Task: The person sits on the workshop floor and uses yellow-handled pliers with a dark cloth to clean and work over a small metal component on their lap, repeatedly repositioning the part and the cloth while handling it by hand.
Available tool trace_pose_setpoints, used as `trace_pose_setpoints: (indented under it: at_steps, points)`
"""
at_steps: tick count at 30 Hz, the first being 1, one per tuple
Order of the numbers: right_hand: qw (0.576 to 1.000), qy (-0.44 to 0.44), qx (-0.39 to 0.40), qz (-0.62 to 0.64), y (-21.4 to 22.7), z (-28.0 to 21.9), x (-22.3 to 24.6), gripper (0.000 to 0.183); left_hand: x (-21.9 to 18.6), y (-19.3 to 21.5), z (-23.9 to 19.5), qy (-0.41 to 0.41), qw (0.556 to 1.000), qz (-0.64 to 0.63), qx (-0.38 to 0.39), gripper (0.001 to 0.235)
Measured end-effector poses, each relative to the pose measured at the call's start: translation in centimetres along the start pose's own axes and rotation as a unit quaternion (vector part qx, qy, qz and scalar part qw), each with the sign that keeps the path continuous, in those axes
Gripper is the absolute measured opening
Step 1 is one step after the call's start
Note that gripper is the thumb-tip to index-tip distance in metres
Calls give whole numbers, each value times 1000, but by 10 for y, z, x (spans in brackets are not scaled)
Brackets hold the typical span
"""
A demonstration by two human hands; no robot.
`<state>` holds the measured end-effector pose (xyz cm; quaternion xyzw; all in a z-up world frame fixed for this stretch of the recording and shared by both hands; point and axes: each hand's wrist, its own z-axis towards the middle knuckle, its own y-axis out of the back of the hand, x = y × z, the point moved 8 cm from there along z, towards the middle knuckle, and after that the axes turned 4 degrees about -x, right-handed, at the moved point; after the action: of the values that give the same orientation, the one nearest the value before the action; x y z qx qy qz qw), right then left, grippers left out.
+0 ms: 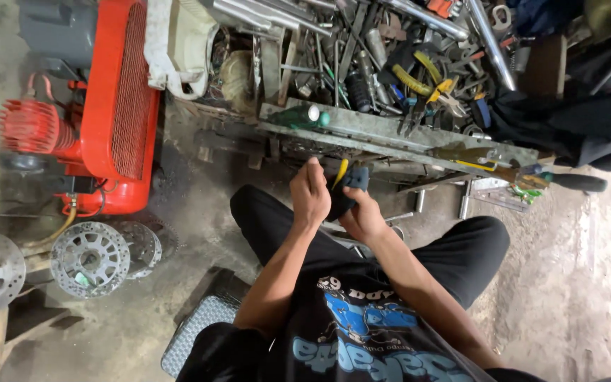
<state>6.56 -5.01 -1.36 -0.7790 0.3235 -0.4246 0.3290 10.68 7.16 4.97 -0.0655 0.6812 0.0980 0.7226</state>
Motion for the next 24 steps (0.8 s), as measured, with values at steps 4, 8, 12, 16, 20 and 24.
trace_pose_setpoints:
  at_steps: [4, 8, 12, 16, 20, 24]
  points:
    - [990, -112, -81, -23, 15, -3, -12, 46, -4, -4, 3, -18, 999, 38, 5, 47]
    - [980, 37, -107, -166, 73, 19, -3, 29, 4, -13, 3, -13, 999, 20, 25, 45]
    - [956, 122, -151, -220, 58, 10, 18, 22, 38, -24, 5, 48, 998, -12, 46, 49]
    - [962, 105, -159, -196, 60, 15, 26, 22, 25, -27, 7, 25, 998, 16, 55, 47]
    - [984, 72, -135, -93, 34, 5, 40, 25, 43, -25, -5, 139, 988, -38, 48, 46]
    - [995, 33, -96, 4, 19, 0, 52, 23, 132, -35, -24, 294, 929, -220, 48, 43]
